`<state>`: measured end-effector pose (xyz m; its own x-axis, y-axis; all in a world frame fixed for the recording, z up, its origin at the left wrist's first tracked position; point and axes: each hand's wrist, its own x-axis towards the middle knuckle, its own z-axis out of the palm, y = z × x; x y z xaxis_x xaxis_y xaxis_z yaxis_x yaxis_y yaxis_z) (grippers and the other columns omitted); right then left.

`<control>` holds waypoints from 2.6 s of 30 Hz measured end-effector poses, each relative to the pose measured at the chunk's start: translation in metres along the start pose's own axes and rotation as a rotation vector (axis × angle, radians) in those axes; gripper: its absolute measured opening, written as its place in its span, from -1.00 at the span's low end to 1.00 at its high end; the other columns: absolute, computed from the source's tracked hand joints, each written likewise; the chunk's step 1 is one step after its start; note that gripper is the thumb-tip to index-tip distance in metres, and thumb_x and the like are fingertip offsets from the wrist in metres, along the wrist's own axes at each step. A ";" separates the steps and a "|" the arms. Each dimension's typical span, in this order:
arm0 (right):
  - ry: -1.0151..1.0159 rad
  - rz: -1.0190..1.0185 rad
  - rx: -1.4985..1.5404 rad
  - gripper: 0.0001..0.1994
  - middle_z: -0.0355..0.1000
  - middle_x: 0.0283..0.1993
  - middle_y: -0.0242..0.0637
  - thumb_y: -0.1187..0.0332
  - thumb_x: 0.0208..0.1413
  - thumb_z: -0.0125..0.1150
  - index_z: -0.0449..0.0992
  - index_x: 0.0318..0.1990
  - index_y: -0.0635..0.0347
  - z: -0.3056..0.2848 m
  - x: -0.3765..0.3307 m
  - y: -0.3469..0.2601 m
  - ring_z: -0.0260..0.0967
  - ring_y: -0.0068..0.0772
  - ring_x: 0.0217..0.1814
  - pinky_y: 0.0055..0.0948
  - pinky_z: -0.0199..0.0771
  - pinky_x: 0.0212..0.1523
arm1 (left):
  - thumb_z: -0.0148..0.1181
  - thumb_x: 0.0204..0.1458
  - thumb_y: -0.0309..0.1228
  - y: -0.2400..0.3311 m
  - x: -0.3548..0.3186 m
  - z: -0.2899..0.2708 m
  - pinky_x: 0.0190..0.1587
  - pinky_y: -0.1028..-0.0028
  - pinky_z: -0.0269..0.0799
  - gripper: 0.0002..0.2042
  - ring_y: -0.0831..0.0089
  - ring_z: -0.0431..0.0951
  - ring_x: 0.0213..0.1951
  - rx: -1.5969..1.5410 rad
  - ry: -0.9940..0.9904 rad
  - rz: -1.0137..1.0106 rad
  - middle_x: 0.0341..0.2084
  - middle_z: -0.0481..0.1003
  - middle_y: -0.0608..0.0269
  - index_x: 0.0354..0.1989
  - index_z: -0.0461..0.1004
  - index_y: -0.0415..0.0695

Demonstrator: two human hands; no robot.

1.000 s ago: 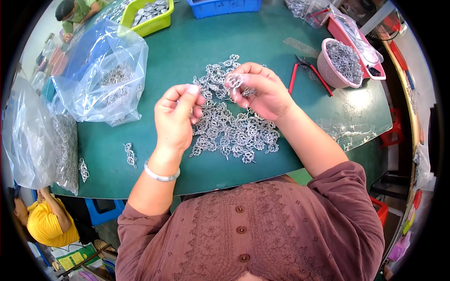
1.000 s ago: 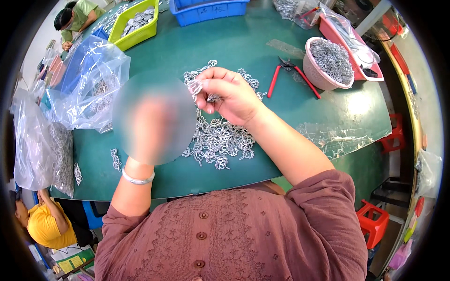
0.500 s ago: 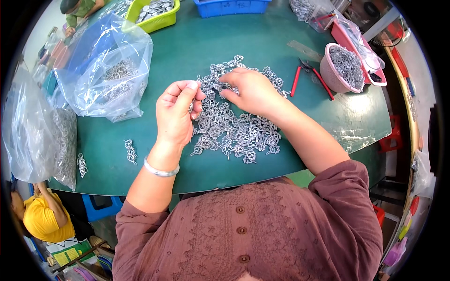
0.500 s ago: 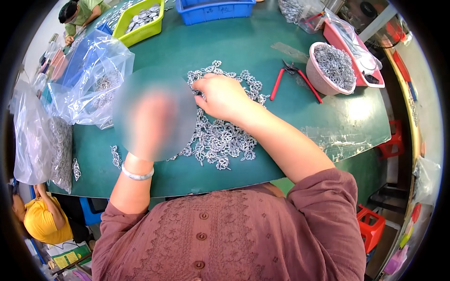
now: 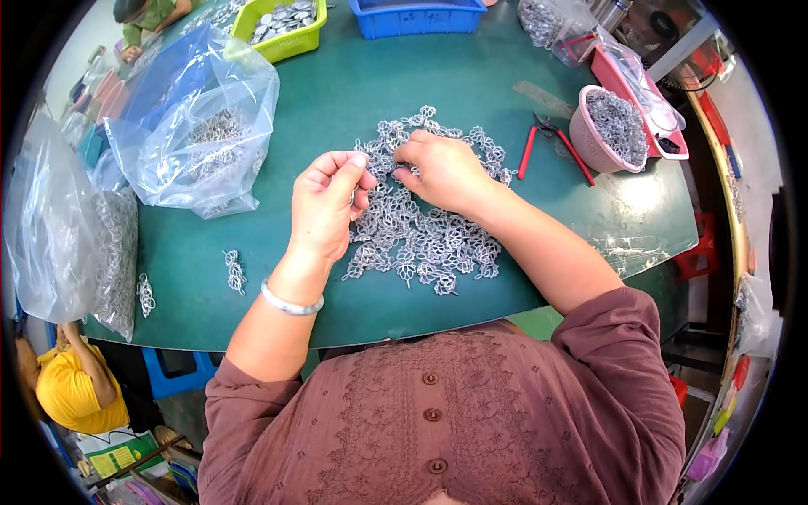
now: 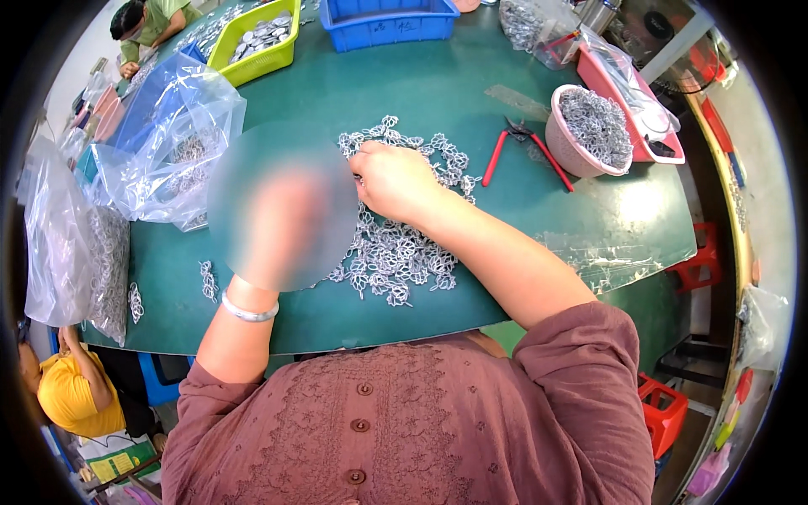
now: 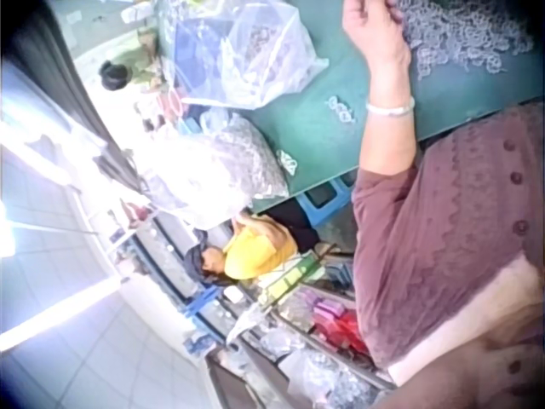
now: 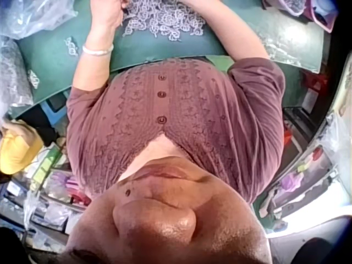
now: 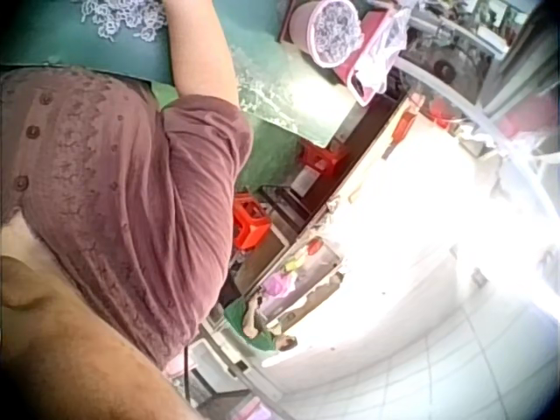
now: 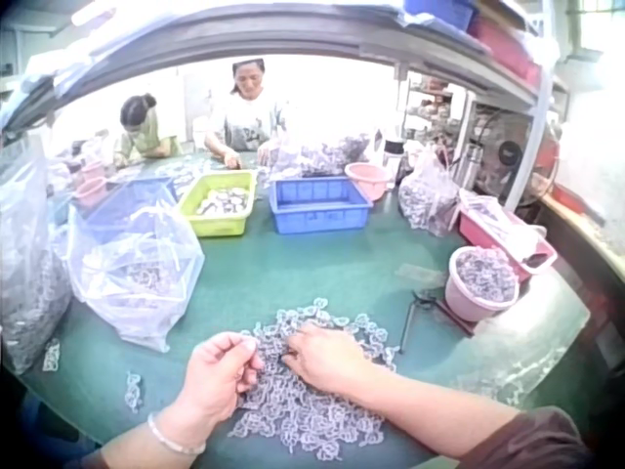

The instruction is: The person assembles small metal decorative links by hand, picking up individual pieces from a large pile and interlocking them together.

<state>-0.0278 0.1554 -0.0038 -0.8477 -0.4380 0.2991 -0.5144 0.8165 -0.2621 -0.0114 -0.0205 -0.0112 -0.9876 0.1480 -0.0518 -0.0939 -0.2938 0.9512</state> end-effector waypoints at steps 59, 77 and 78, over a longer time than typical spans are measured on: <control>0.131 0.402 1.237 -0.82 0.34 -0.55 -0.50 0.38 -0.04 0.14 0.48 -0.32 0.30 -0.041 -0.037 -0.037 0.16 -0.76 -0.56 -0.71 0.18 -0.54 | 0.08 -0.01 -0.43 0.019 -0.021 0.015 -0.68 0.75 0.17 -0.91 0.71 0.34 -0.65 -0.144 -0.366 -0.050 -0.50 0.49 0.24 -0.38 0.39 -0.17; 0.114 0.402 1.244 -0.86 0.33 -0.56 -0.51 0.36 -0.05 0.15 0.47 -0.41 0.26 -0.048 -0.038 -0.044 0.16 -0.75 -0.56 -0.71 0.19 -0.52 | -0.03 0.06 -0.39 0.021 -0.022 0.013 -0.69 0.77 0.14 -0.86 0.70 0.27 -0.70 -0.325 -0.442 -0.233 -0.52 0.44 0.27 -0.34 0.40 -0.20; 0.121 0.386 1.230 -0.86 0.33 -0.55 -0.51 0.36 -0.05 0.15 0.47 -0.41 0.27 -0.048 -0.038 -0.044 0.18 -0.75 -0.54 -0.70 0.21 -0.50 | -0.03 0.06 -0.39 0.021 -0.022 0.014 -0.69 0.77 0.14 -0.86 0.70 0.27 -0.70 -0.325 -0.442 -0.233 -0.52 0.44 0.27 -0.34 0.40 -0.20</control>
<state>0.0331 0.1539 0.0407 -0.9834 -0.1636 0.0791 -0.0758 -0.0261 -0.9968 0.0102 -0.0171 0.0136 -0.7973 0.6015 -0.0503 -0.4042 -0.4701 0.7846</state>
